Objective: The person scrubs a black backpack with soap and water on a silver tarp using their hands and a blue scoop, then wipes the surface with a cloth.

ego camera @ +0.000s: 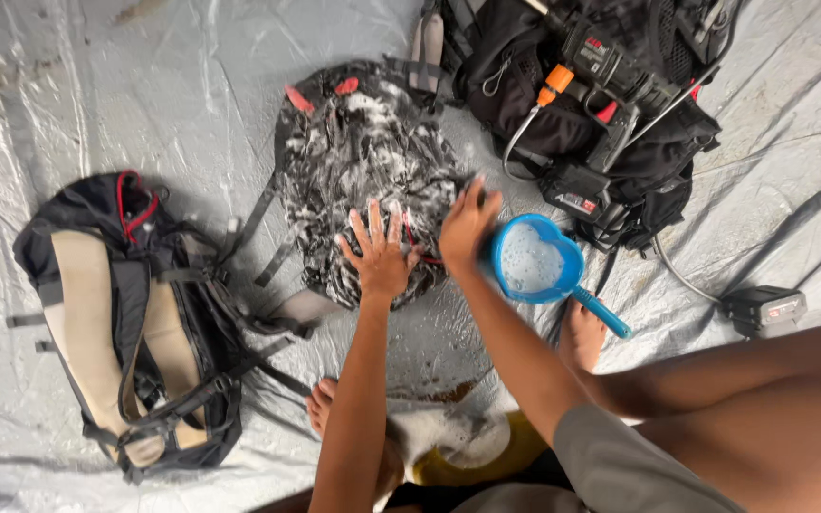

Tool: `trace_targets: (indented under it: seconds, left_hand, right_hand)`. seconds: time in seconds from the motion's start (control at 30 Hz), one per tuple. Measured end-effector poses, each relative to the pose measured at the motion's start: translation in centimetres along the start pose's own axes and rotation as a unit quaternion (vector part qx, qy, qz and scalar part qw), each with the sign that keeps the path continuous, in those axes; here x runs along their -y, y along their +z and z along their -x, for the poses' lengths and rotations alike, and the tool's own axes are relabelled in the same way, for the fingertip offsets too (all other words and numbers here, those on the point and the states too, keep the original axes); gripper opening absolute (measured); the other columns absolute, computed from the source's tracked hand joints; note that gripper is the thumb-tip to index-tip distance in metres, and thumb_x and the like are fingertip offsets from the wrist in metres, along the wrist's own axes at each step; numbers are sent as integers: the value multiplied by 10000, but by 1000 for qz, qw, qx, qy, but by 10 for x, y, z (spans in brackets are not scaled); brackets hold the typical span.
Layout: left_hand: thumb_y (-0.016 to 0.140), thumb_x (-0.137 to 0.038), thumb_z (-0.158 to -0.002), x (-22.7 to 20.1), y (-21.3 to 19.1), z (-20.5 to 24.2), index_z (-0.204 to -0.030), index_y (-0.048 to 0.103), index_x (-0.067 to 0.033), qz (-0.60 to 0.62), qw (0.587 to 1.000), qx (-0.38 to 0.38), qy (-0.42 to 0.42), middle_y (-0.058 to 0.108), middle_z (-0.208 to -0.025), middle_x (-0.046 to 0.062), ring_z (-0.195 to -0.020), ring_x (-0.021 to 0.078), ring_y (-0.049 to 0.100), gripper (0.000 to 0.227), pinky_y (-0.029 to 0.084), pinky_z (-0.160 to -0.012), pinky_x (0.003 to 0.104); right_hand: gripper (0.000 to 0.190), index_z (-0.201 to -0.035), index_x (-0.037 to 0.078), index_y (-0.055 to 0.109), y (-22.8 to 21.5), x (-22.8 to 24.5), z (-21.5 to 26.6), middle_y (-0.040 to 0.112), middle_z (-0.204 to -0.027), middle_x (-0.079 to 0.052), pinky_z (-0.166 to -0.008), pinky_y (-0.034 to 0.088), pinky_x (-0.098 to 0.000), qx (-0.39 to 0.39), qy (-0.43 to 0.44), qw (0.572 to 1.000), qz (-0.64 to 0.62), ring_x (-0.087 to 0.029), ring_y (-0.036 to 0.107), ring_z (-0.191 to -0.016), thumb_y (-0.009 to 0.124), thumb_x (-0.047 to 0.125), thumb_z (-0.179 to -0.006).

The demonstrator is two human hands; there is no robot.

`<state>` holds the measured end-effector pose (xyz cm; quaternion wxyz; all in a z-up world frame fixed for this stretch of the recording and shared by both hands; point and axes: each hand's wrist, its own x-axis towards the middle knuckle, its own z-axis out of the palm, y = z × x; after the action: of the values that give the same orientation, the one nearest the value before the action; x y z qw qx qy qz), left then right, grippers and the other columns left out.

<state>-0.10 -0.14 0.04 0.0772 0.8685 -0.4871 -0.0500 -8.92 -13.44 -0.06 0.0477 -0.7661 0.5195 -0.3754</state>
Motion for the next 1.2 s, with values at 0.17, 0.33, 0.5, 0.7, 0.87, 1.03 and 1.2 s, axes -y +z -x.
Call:
trace_targets:
  seconds: [0.17,0.33,0.5,0.7,0.87,1.03,1.2]
  left_hand:
    - [557,-661,-1079,-7,-4,-2,-1822,136,-359,-25,999,18,-13,-110,-1901,76,-1725,448,-104,906,22,-1238,830]
    - [627,-524,-1067,-2,-1,-10,-1812,-46,-375,0,993,113,-17,-273,-1863,78,-1671,467,-278,1015,-73,-1202,865]
    - [563,-608,-1095,-4,-7,-3,-1822,26,-340,4,995,101,-14,-235,-1871,103,-1688,488,-218,943,-35,-1222,845]
    - [495,-648,-1114,-10,-17,-9,-1809,-45,-370,33,983,174,-41,-320,-1842,51,-1655,458,-319,923,-98,-1214,857]
    - [440,-497,-1188,-4,-46,-2,-1821,159,-250,86,976,194,-55,104,-1892,51,-1730,323,31,736,107,-1367,597]
    - [481,-399,-1195,6,-28,-17,-1799,-98,-364,158,952,264,4,-302,-1819,103,-1639,479,-287,837,-112,-1207,855]
    - [445,-339,-1220,13,-53,-17,-1821,-9,-292,210,931,298,18,-291,-1838,89,-1690,479,-167,755,-5,-1275,806]
  right_hand:
    - [454,-1574,-1,601,-3,12,5,567,-1340,-351,-1039,521,-568,44,86,995,6,-611,620,-1237,592,173,-1155]
    - [453,-1559,57,605,-21,34,56,584,-1320,-259,-860,515,-604,68,-16,996,57,-470,652,-1081,578,243,-1147]
    - [414,-1493,62,641,-1,5,-16,564,-1331,-186,-797,542,-530,24,70,991,115,-388,642,-1052,576,271,-1142]
    - [461,-1542,53,603,-32,26,67,567,-1289,-174,-765,525,-522,65,-8,992,112,-370,628,-1021,597,265,-1132]
    - [520,-1562,37,602,-35,23,51,639,-1162,-198,-736,462,-501,35,-244,964,100,-331,600,-836,652,290,-1111]
    - [442,-1513,-12,620,-40,27,56,614,-1281,-234,-737,445,-465,13,-196,979,63,-354,604,-898,576,247,-1157]
    - [439,-1534,23,616,-86,29,133,583,-1282,-203,-713,384,-413,142,-257,956,-20,-291,559,-865,592,207,-1136]
